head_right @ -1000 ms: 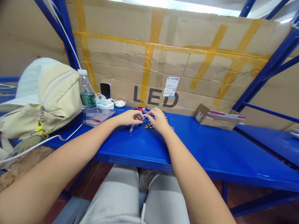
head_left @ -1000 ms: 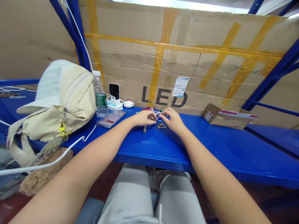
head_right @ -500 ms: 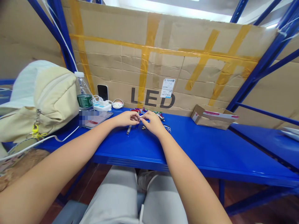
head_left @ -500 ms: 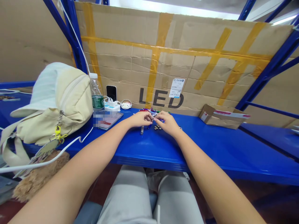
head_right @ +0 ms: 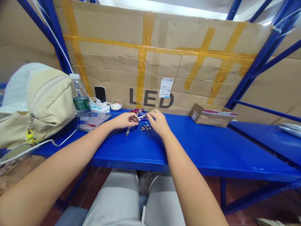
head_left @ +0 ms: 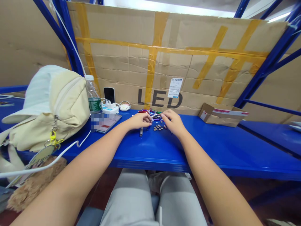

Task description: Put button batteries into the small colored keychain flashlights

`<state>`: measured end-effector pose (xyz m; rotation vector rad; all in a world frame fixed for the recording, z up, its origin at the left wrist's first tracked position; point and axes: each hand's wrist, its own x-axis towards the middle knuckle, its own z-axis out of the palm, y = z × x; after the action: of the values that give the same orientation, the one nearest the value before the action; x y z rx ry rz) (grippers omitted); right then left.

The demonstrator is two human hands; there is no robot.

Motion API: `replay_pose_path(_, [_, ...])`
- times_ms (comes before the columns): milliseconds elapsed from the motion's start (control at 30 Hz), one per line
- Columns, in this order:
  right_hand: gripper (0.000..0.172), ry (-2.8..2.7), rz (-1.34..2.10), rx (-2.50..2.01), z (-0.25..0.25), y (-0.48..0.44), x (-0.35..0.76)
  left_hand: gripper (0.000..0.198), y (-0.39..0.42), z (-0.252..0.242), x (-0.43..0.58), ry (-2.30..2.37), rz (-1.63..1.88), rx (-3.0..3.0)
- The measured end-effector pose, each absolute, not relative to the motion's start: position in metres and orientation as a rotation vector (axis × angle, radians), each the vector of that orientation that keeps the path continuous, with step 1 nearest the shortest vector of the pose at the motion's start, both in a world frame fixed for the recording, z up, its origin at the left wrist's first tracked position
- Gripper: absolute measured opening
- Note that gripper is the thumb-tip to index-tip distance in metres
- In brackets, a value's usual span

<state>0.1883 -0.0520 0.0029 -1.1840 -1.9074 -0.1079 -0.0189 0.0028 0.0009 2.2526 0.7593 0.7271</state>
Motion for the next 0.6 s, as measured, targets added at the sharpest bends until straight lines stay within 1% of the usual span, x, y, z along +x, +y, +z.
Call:
replay_pose_path(133, [0.029,-1.73,-0.171,-1.483,0.003,-0.047,0.209,0.029,0.003,0.0,-0.019,0.773,0.726,2.259])
replay_pose_path(233, [0.021,-1.695,-0.141,-1.726,-0.003,-0.043,0.225,0.033,0.002,0.002,-0.018,0.784,0.724,2.291])
replay_pose_path(300, [0.017,-1.723,-0.088,-1.852,-0.006,-0.041,0.233,0.031,0.001,0.004,-0.018,0.778,0.72,2.321])
replay_pose_path(433, [0.026,-1.83,-0.038,-1.957,-0.008,-0.038,0.232,0.023,-0.002,0.008,-0.019,0.749,0.717,2.38])
replay_pose_path(533, [0.03,-1.916,-0.073,-1.94,-0.008,-0.032,0.22,0.024,-0.001,0.008,-0.02,0.732,0.72,2.388])
replay_pose_path(600, [0.031,-1.966,-0.088,-1.926,-0.009,-0.026,0.21,0.028,-0.001,0.006,-0.019,0.733,0.712,2.37])
